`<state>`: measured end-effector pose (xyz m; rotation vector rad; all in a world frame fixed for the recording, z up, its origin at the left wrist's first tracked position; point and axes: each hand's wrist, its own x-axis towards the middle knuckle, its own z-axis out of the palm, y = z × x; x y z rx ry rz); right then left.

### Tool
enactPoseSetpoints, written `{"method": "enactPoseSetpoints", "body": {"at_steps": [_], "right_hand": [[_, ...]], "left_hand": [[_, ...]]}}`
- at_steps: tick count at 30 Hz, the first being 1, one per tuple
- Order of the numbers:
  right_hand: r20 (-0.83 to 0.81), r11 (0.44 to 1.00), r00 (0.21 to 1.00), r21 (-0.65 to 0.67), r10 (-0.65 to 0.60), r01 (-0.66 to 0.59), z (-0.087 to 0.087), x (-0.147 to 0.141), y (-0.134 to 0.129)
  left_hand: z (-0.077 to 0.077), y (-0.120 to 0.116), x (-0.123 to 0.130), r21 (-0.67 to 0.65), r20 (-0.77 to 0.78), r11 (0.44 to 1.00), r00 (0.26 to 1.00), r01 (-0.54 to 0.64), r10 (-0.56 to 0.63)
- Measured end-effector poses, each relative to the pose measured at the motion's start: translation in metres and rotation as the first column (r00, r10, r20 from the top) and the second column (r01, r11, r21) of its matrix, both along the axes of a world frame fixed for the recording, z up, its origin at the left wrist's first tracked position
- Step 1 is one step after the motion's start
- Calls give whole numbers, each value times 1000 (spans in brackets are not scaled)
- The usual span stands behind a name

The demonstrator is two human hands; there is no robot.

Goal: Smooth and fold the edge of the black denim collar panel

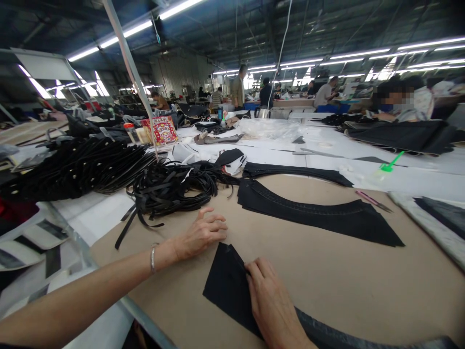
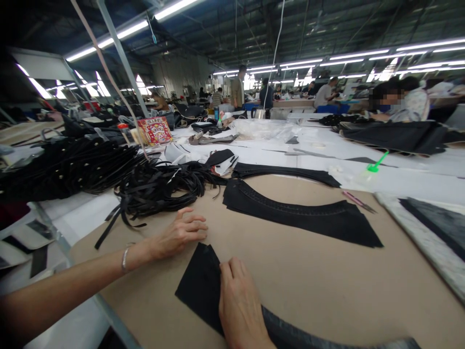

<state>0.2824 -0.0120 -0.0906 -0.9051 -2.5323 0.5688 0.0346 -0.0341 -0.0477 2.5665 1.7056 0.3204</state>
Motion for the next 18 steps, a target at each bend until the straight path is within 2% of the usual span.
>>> {"method": "enactPoseSetpoints", "body": {"at_steps": [6, 11, 14, 18], "right_hand": [[4, 999, 1000, -43, -9, 9, -1, -1, 0], [19, 997, 1000, -73, -20, 21, -1, -4, 3], [14, 993, 999, -113, -33, 35, 2, -3, 5], [27, 989, 999, -143, -37, 41, 9, -3, 8]], "left_hand": [[-13, -13, 31, 62, 123, 998, 992, -10, 2], [-23, -13, 49, 44, 104, 998, 993, 46, -50], [-23, -11, 51, 44, 109, 998, 993, 37, -41], [-18, -17, 53, 94, 190, 996, 982, -3, -15]]}}
